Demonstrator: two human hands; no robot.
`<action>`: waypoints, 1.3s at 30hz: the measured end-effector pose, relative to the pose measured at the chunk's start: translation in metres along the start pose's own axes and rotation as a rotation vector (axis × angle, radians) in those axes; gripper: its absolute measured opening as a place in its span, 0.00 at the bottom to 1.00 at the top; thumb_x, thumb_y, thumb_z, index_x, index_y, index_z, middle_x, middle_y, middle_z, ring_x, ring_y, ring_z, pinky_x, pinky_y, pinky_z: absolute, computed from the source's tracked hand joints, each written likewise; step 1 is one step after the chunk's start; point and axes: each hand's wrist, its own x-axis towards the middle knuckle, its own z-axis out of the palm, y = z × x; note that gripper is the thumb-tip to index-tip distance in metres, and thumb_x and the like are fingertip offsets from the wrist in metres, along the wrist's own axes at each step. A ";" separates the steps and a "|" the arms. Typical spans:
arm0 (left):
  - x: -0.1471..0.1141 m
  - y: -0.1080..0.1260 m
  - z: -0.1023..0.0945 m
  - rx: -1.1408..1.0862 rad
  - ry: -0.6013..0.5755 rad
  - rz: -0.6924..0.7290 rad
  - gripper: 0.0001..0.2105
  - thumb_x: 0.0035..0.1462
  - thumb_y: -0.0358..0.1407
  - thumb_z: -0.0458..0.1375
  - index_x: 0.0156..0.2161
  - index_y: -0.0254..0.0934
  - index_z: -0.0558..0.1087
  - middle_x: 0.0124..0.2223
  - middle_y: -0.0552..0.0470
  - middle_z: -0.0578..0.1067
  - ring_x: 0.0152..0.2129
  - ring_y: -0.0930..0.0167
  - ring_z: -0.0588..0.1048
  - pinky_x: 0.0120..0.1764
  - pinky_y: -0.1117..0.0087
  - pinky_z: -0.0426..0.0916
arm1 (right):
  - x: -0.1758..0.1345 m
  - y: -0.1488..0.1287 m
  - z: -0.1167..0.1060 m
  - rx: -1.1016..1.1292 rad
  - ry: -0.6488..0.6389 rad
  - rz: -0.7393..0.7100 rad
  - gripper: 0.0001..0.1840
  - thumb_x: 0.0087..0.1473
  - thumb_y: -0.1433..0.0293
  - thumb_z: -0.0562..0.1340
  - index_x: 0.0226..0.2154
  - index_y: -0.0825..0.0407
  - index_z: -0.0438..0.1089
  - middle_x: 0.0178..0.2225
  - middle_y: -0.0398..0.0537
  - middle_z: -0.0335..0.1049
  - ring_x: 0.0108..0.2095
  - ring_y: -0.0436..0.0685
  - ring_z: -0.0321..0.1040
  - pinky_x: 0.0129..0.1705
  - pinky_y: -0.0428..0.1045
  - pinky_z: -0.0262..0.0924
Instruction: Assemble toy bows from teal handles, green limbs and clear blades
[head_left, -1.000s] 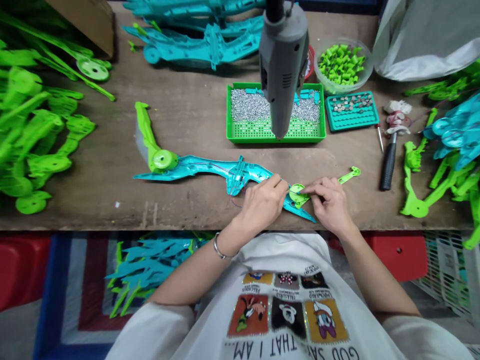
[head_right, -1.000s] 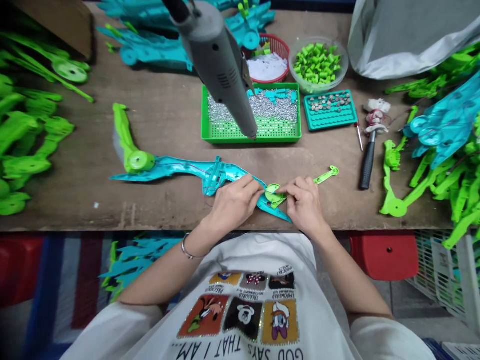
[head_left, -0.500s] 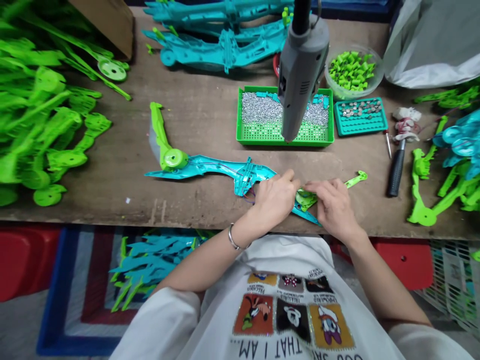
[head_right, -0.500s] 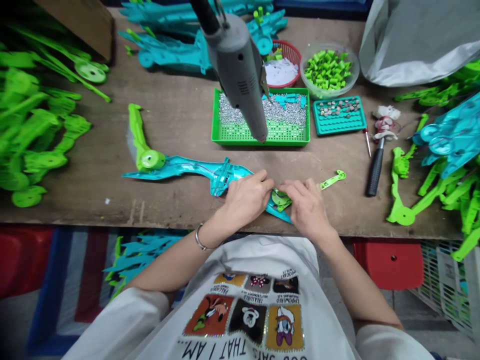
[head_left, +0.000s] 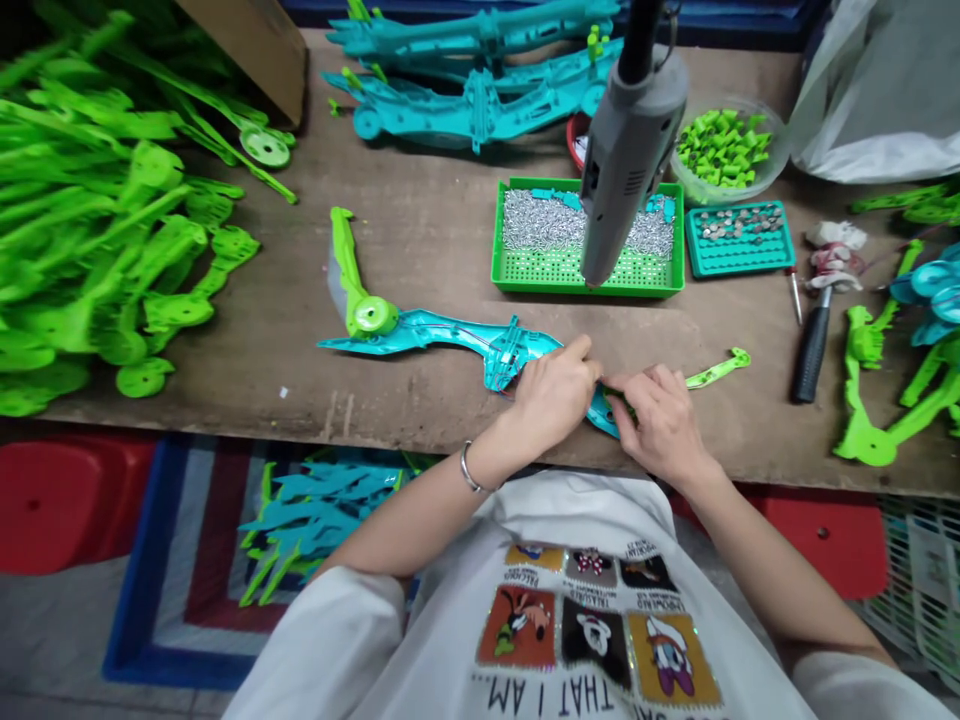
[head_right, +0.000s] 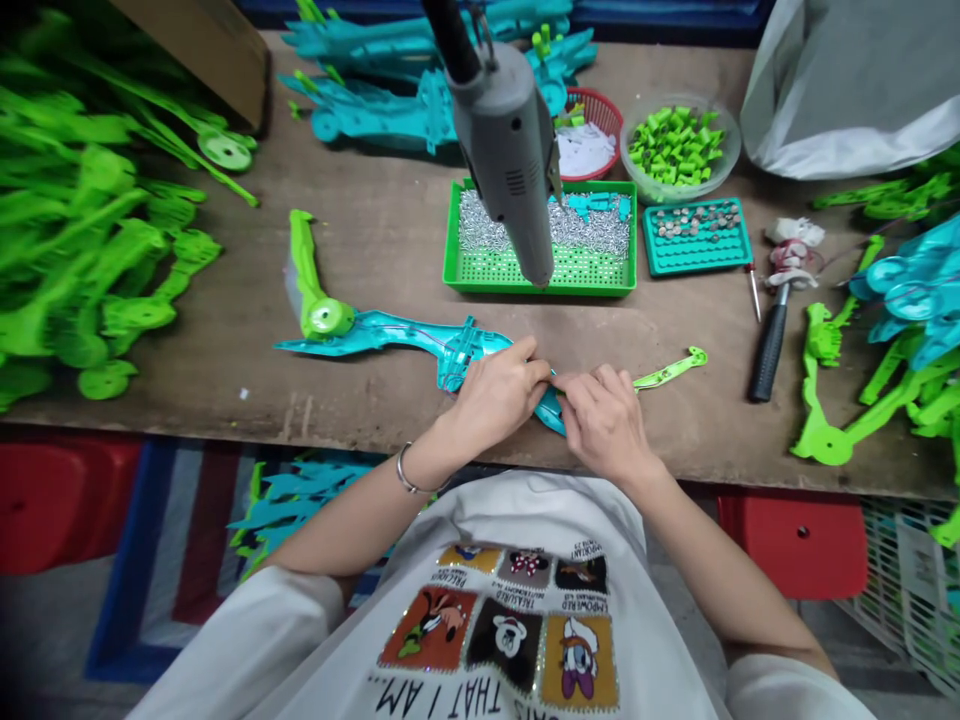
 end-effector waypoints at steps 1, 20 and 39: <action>0.000 -0.001 0.001 -0.018 -0.002 -0.002 0.14 0.68 0.31 0.49 0.38 0.37 0.78 0.45 0.46 0.73 0.33 0.67 0.75 0.30 0.67 0.61 | 0.001 0.000 0.002 0.007 0.014 0.006 0.12 0.64 0.72 0.58 0.50 0.50 0.70 0.38 0.48 0.77 0.39 0.60 0.63 0.40 0.56 0.50; 0.007 -0.028 -0.018 -0.252 0.045 0.044 0.06 0.59 0.29 0.58 0.36 0.34 0.79 0.39 0.48 0.73 0.37 0.67 0.75 0.39 0.68 0.67 | 0.007 0.000 0.006 0.111 -0.122 0.039 0.22 0.60 0.81 0.56 0.50 0.49 0.75 0.47 0.53 0.72 0.44 0.61 0.64 0.45 0.57 0.60; 0.061 -0.012 -0.055 0.043 -0.395 0.011 0.09 0.48 0.31 0.62 0.35 0.33 0.82 0.36 0.39 0.82 0.34 0.61 0.80 0.34 0.69 0.69 | 0.010 -0.005 0.008 0.049 -0.180 0.073 0.22 0.62 0.78 0.55 0.53 0.48 0.76 0.47 0.55 0.69 0.43 0.61 0.62 0.46 0.57 0.60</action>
